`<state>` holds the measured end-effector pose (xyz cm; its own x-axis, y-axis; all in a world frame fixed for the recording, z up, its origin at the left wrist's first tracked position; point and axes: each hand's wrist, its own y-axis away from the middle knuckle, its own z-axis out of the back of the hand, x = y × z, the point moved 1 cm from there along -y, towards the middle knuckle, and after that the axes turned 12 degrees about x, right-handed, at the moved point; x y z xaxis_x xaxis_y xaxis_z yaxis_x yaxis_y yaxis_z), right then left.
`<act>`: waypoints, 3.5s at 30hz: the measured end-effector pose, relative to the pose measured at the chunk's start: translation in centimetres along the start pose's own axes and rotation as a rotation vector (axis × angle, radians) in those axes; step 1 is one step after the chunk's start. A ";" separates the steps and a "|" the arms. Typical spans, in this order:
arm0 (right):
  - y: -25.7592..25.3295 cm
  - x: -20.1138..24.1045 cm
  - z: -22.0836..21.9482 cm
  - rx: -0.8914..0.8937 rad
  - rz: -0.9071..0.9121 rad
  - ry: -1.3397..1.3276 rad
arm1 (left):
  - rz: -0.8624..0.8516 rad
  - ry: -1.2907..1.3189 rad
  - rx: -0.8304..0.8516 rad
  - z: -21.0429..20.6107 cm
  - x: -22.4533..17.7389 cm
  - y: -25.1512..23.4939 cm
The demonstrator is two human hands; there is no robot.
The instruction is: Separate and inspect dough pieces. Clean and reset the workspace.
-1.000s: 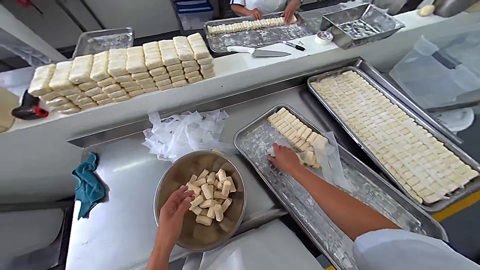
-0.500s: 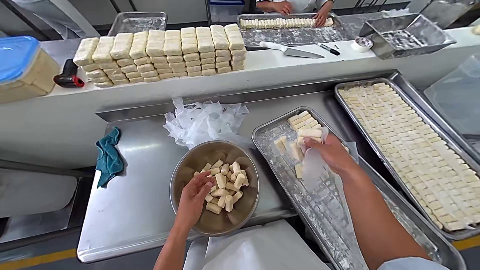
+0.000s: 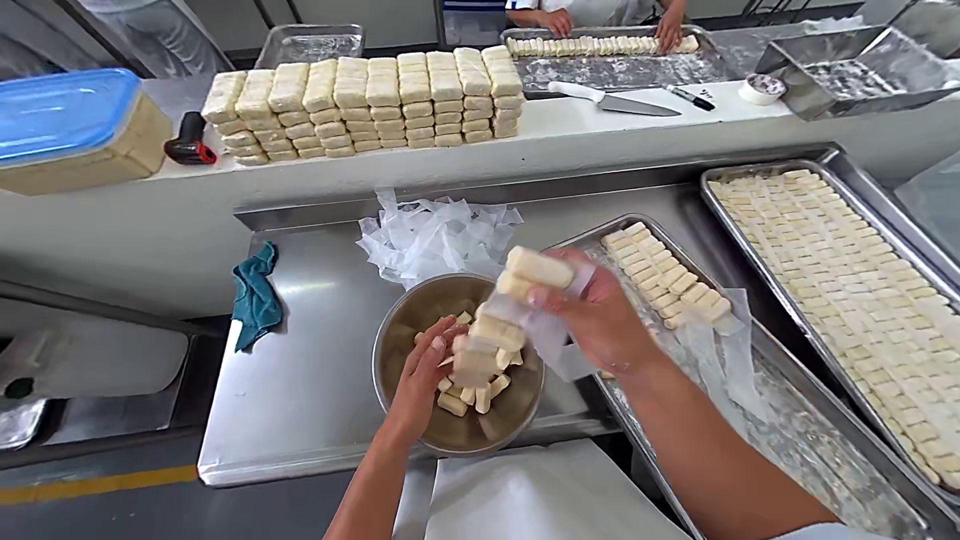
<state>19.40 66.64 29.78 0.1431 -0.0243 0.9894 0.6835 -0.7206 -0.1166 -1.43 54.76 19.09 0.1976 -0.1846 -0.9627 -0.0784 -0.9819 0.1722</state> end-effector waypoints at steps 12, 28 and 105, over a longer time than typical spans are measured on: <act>1.5 -11.0 -6.4 0.026 -0.460 -0.117 | 0.020 -0.209 -0.183 0.0 1.5 1.7; 2.1 -11.4 -6.3 0.087 -0.402 0.278 | -0.016 -0.413 -0.200 -1.2 1.0 1.2; -0.3 -6.8 -3.9 0.301 -0.391 0.089 | 0.149 -0.129 -0.129 1.0 2.3 -0.3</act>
<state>15.38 64.30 23.39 -0.2174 0.1394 0.9661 0.8520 -0.4558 0.2575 -1.89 54.64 16.62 0.0659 -0.3294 -0.9419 0.0294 -0.9429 0.3318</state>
